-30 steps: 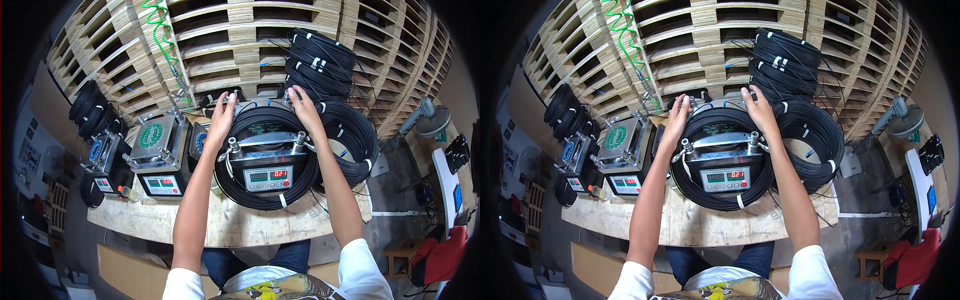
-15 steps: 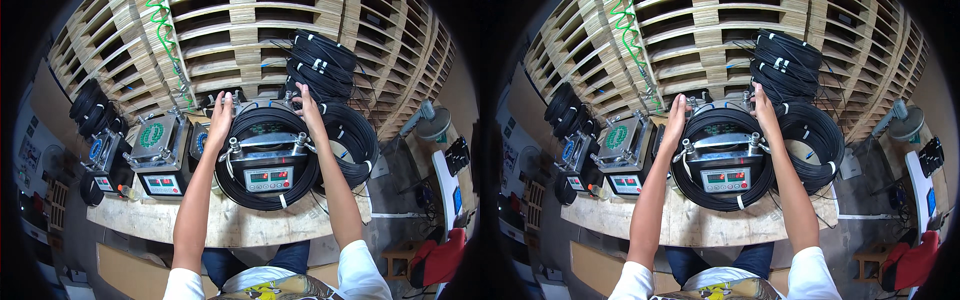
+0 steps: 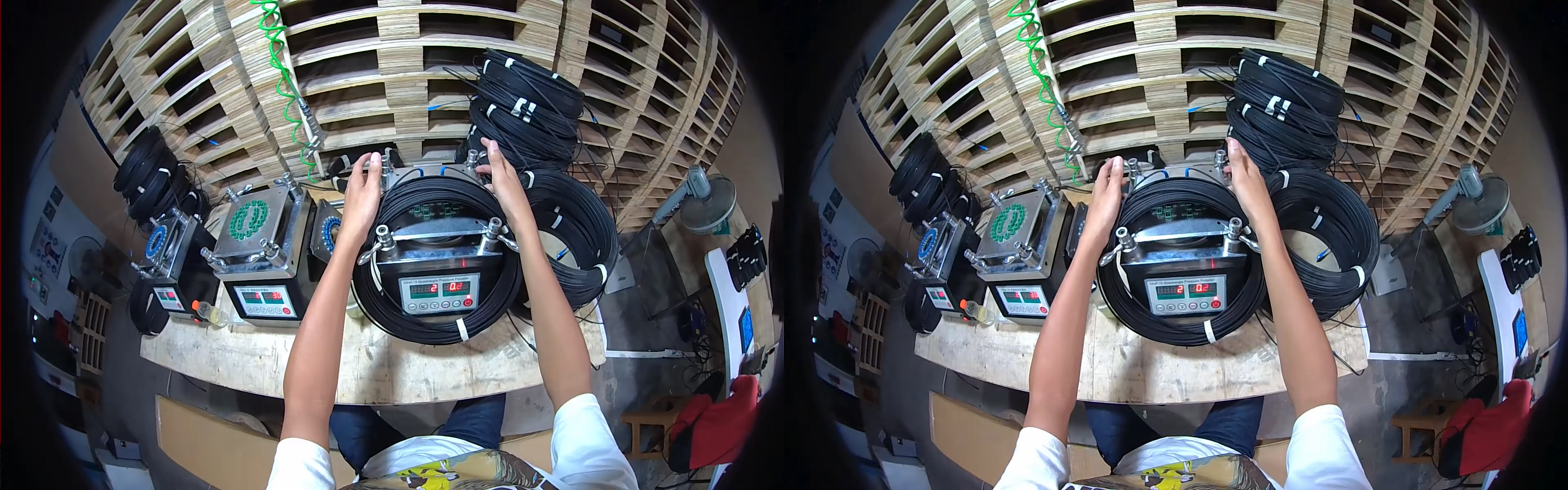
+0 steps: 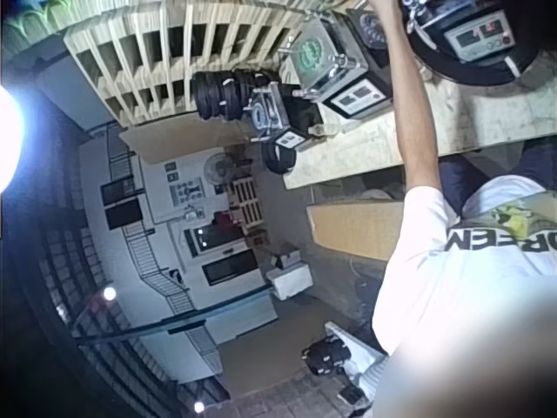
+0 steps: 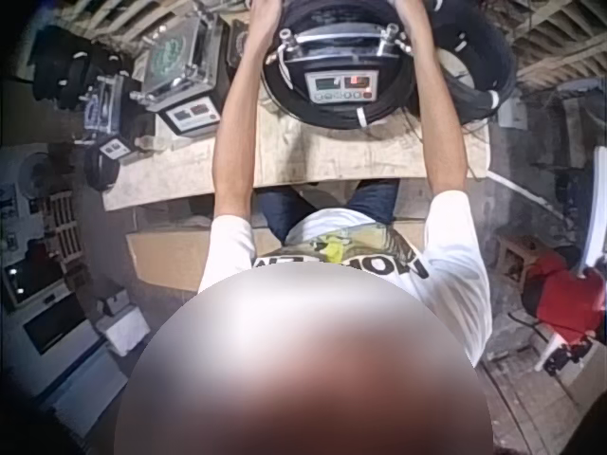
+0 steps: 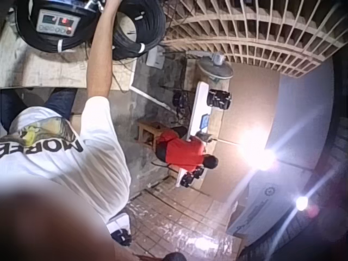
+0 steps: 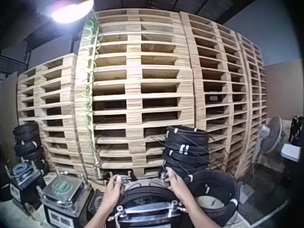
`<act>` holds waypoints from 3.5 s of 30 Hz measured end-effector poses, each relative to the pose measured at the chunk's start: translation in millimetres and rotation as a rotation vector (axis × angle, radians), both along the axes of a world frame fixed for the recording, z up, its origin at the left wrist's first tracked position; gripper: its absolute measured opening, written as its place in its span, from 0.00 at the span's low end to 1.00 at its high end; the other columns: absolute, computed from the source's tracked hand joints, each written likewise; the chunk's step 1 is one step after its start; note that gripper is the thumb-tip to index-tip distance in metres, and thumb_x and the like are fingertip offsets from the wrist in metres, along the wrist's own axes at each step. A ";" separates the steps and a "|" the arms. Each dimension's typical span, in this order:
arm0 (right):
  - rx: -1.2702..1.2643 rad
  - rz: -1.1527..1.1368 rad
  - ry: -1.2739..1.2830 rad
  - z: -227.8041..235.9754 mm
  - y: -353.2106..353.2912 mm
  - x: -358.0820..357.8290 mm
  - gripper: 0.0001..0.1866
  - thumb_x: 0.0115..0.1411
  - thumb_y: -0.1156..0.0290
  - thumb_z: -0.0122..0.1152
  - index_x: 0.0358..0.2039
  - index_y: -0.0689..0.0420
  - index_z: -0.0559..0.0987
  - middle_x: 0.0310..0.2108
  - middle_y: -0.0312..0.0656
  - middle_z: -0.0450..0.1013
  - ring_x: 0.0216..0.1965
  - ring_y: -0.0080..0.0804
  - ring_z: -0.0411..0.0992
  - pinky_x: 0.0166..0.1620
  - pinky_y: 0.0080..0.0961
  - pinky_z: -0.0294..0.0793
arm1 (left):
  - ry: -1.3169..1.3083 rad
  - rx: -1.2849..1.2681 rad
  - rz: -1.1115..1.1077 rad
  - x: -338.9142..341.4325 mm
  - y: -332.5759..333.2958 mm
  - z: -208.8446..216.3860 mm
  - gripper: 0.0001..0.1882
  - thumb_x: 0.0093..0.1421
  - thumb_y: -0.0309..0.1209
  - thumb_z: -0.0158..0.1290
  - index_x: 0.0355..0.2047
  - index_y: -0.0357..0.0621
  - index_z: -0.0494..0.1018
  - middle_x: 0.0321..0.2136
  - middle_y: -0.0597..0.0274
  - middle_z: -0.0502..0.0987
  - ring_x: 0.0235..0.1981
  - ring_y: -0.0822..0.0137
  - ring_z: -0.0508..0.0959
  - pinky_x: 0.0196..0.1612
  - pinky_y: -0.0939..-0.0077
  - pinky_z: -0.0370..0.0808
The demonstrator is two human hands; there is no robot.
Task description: Assembling and testing coils of black cable using industrial machines at a workbench.
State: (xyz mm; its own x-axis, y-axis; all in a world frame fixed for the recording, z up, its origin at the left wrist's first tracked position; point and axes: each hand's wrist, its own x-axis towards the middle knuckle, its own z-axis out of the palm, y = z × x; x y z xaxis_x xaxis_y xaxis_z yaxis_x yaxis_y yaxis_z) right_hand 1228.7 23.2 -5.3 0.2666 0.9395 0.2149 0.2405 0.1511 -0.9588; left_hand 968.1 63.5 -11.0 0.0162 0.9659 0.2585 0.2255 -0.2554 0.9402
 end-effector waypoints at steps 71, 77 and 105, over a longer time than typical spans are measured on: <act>0.017 -0.029 0.072 9.2 -9.5 -8.0 0.41 0.70 0.34 0.38 0.68 0.55 0.66 0.47 0.43 0.74 0.44 0.28 0.70 0.47 0.32 0.71 | 0.054 0.021 0.030 -0.4 -1.0 -0.3 0.38 0.70 0.58 0.44 0.69 0.44 0.60 0.51 0.43 0.78 0.52 0.55 0.78 0.58 0.64 0.69; -0.020 -0.057 0.037 2.0 -3.0 2.0 0.43 0.69 0.32 0.38 0.68 0.56 0.66 0.46 0.43 0.73 0.41 0.27 0.70 0.44 0.28 0.71 | 0.053 0.065 -0.055 1.6 -3.6 6.0 0.37 0.71 0.58 0.42 0.70 0.45 0.60 0.42 0.50 0.78 0.46 0.61 0.76 0.54 0.67 0.70; 0.031 0.043 0.049 4.1 -5.1 -0.4 0.43 0.70 0.32 0.29 0.72 0.51 0.58 0.36 0.45 0.81 0.44 0.29 0.76 0.47 0.31 0.70 | -0.130 -0.085 -0.118 -7.0 -5.5 10.0 0.47 0.68 0.70 0.27 0.69 0.43 0.61 0.37 0.58 0.77 0.38 0.71 0.72 0.44 0.76 0.69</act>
State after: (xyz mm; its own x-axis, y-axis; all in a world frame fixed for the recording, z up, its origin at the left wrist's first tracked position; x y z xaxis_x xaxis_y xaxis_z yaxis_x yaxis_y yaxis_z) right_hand 1228.4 18.0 -1.2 0.2372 0.9434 0.2317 0.1864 0.1899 -0.9640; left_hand 961.2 57.9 -1.1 0.1026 0.9776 0.1837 0.0742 -0.1917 0.9786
